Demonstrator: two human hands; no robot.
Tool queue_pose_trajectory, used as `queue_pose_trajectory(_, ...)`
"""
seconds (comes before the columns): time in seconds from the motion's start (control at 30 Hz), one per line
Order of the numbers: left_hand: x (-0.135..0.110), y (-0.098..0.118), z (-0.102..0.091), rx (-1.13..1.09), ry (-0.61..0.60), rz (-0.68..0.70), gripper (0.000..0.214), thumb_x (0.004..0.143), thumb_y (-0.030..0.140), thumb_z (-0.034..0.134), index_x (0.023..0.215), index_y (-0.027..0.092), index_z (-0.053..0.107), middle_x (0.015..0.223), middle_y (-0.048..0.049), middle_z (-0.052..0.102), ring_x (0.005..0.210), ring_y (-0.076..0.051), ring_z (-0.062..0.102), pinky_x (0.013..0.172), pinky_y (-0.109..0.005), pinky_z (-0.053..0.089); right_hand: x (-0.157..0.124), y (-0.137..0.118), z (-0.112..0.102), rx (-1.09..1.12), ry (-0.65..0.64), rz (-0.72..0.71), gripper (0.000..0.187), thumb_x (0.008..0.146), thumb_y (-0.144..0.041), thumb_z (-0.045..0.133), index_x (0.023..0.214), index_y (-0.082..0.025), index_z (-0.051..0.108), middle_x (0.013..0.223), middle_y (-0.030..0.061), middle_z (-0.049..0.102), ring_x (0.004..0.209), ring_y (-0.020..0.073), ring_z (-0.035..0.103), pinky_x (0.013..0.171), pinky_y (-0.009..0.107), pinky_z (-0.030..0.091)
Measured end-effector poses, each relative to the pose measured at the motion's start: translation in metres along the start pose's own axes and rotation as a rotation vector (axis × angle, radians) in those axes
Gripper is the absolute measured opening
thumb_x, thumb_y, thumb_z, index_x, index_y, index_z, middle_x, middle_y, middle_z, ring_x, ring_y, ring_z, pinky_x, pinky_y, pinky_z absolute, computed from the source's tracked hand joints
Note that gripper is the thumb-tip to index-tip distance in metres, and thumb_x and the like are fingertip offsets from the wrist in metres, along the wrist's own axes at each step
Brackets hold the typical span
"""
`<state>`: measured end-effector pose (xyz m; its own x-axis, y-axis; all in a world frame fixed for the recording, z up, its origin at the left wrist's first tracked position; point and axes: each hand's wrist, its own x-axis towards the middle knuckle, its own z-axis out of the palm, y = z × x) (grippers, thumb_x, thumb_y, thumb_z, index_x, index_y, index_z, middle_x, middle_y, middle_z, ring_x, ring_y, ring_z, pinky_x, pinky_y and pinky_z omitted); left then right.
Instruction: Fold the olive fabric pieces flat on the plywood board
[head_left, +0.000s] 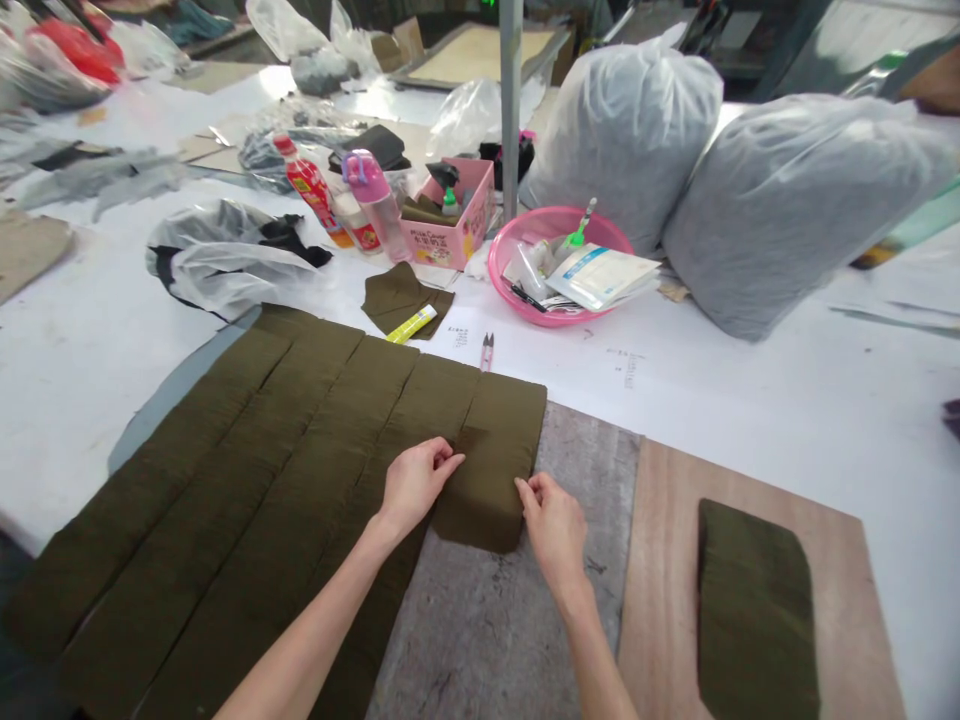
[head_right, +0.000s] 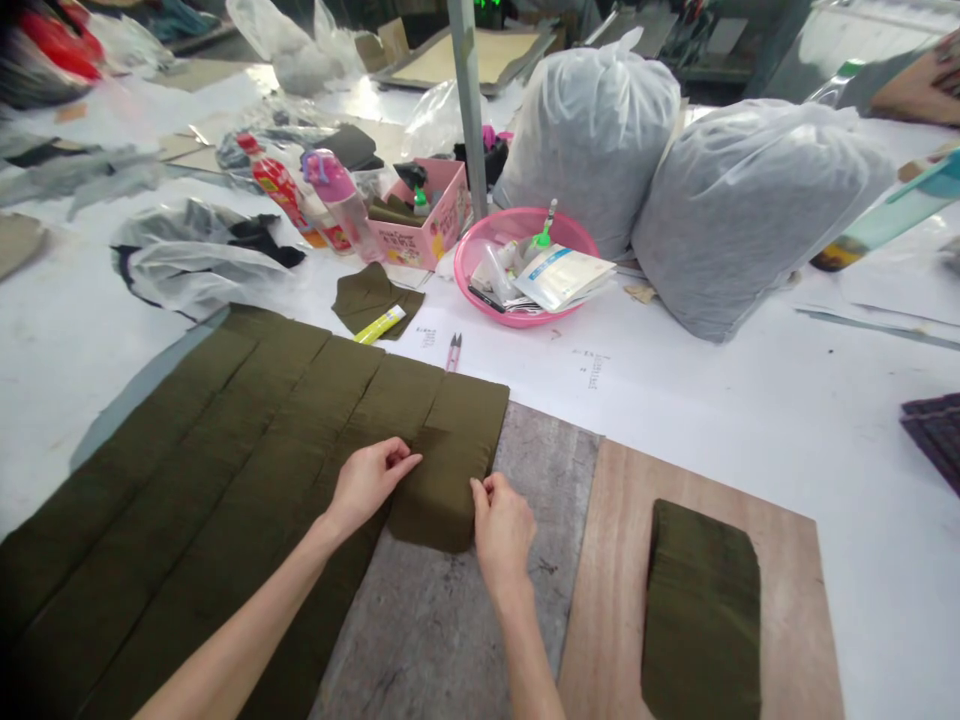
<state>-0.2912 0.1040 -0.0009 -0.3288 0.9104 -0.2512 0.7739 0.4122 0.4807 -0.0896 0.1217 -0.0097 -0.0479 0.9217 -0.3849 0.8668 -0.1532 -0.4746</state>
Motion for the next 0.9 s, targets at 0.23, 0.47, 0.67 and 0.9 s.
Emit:
queue_pose_trajectory(0.23,0.002,0.002,-0.002,0.037,-0.032,-0.022,0.027,0.084,0.045,0.054,0.071,0.022,0.059,0.065,0.0038,0.064,0.06,-0.013,0.055,0.054,-0.023,0.028,0.001,0.0,-0.001,-0.023,-0.04,0.026,0.03,0.092,-0.044,0.045,0.077,-0.024,0.061,0.068,0.0,0.068,0.067,0.0166,0.063,0.053,0.024,0.022)
queue_pose_trajectory(0.47,0.004,0.005,-0.002,0.082,-0.036,-0.038,0.028,0.084,0.046,0.055,0.071,0.022,0.06,0.065,0.0026,0.064,0.06,-0.013,0.056,0.054,-0.024,0.028,0.004,0.0,0.001,-0.027,-0.026,0.023,0.031,0.092,-0.043,0.045,0.076,-0.023,0.062,0.068,0.0014,0.068,0.068,0.0166,0.062,0.053,0.024,0.023)
queue_pose_trajectory(0.67,0.005,0.005,-0.003,0.103,-0.048,-0.042,0.028,0.084,0.046,0.055,0.071,0.023,0.06,0.065,0.0029,0.064,0.059,-0.014,0.056,0.054,-0.024,0.027,0.005,0.0,-0.011,0.065,-0.104,-0.005,0.035,0.089,-0.051,0.047,0.073,-0.024,0.062,0.066,-0.0006,0.067,0.065,0.0151,0.06,0.053,0.023,0.024)
queue_pose_trajectory(0.9,0.005,0.004,-0.003,0.1,-0.051,-0.047,0.028,0.084,0.046,0.054,0.07,0.023,0.059,0.065,0.0036,0.064,0.06,-0.014,0.056,0.054,-0.024,0.028,-0.001,0.001,-0.002,0.148,-0.279,-0.056,0.04,0.083,-0.047,0.056,0.055,-0.019,0.051,0.053,0.0006,0.057,0.052,0.0117,0.051,0.047,0.023,0.02)
